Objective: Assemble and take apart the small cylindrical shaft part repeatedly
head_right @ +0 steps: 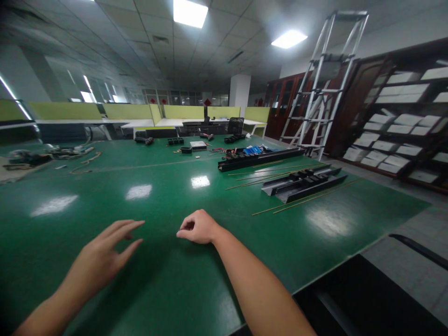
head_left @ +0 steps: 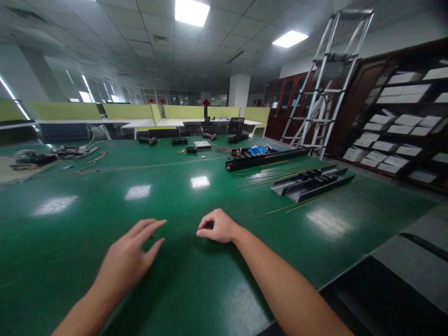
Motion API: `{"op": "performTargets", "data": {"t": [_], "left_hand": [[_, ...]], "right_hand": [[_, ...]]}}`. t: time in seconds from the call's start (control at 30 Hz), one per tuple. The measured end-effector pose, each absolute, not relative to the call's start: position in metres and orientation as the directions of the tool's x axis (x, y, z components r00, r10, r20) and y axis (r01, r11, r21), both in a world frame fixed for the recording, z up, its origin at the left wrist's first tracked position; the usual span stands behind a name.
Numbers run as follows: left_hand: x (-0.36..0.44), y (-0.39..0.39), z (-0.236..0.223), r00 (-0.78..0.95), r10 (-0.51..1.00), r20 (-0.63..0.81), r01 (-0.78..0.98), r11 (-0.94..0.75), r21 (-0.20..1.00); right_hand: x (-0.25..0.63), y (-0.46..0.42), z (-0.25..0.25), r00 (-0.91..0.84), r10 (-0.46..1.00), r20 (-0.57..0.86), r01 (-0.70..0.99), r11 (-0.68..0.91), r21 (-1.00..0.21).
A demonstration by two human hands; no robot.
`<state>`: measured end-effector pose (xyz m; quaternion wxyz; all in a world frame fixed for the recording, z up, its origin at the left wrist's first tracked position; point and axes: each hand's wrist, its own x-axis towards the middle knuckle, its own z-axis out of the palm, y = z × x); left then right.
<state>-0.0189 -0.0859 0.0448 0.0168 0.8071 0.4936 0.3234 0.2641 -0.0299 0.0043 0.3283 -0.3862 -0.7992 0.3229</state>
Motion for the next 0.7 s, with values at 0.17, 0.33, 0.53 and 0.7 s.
{"op": "performTargets", "data": {"t": [0.17,0.33,0.53,0.7], "left_hand": [[0.068,-0.054,0.031,0.652,0.670,0.355,0.673,-0.727,0.137],[0.074,-0.048,0.020,0.667,0.656,0.353,0.660,-0.740,0.129],[0.051,-0.060,0.021,0.683,0.612,0.398,0.638,-0.765,0.082],[-0.027,-0.092,0.045,0.262,0.786,0.560,0.708,-0.551,0.443]], "right_hand": [[0.267,-0.027,0.006,-0.510,0.825,0.244,0.443,0.496,-0.747],[0.265,-0.025,0.005,-0.502,0.842,0.197,0.508,0.472,-0.721],[0.258,-0.033,0.006,-0.576,0.798,0.176,0.395,0.460,-0.795],[0.263,-0.031,0.009,-0.550,0.826,0.123,0.414,0.398,-0.819]]}}
